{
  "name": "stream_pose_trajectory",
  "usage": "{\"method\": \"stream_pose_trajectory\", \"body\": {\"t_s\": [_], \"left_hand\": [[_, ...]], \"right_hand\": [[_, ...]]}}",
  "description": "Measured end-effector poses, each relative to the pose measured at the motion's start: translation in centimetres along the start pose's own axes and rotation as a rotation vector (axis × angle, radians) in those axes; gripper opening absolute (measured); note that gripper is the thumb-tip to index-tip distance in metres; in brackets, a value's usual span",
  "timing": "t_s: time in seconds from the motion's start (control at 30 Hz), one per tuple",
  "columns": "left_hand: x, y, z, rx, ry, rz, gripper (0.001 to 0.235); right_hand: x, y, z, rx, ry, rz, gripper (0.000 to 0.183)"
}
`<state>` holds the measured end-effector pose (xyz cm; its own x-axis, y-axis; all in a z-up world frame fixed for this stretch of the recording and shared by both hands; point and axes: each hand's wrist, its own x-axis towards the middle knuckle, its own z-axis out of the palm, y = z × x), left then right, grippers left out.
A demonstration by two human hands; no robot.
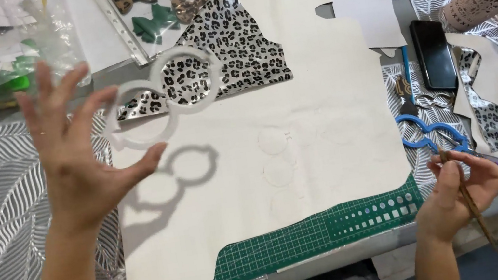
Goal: Tracing bow-shaped templates onto a white sheet of material using a pen on a cutting mat.
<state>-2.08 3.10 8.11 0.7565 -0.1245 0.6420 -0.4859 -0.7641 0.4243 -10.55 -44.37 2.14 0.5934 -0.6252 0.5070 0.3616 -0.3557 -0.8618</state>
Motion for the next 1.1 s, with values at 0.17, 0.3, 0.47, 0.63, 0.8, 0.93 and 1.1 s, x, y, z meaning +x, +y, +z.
{"method": "stream_pose_trajectory", "body": {"t_s": [0.17,0.3,0.47,0.63,0.8,0.93,1.1], "left_hand": [[-2.1,2.3,-5.2,0.004,0.034,0.012,0.077],[-5.8,4.0,-5.6,0.026,-0.088,-0.134,0.080],[-9.5,4.7,-0.6,-0.130,-0.371,-0.156,0.085],[-11.5,4.1,3.5,-0.191,-0.553,0.000,0.090],[-11.5,4.4,3.5,-0.159,-0.543,-0.013,0.085],[-11.5,4.3,2.9,-0.230,-0.554,-0.027,0.083],[-11.4,4.2,2.6,-0.263,-0.593,-0.022,0.085]], "right_hand": [[-1.3,0.4,-2.6,-0.084,-0.044,-0.017,0.020],[-2.4,0.5,-3.0,-0.058,-0.185,0.028,0.026],[-3.2,-0.3,-1.4,-0.057,-0.444,0.007,0.019],[-5.0,-1.4,2.1,-0.068,-0.892,-0.177,0.030],[-7.8,-3.7,6.6,-0.352,-1.106,-0.358,0.049],[-8.3,-3.8,7.8,-0.359,-1.127,-0.404,0.046],[-8.6,-3.8,8.4,-0.367,-1.140,-0.423,0.039]]}}
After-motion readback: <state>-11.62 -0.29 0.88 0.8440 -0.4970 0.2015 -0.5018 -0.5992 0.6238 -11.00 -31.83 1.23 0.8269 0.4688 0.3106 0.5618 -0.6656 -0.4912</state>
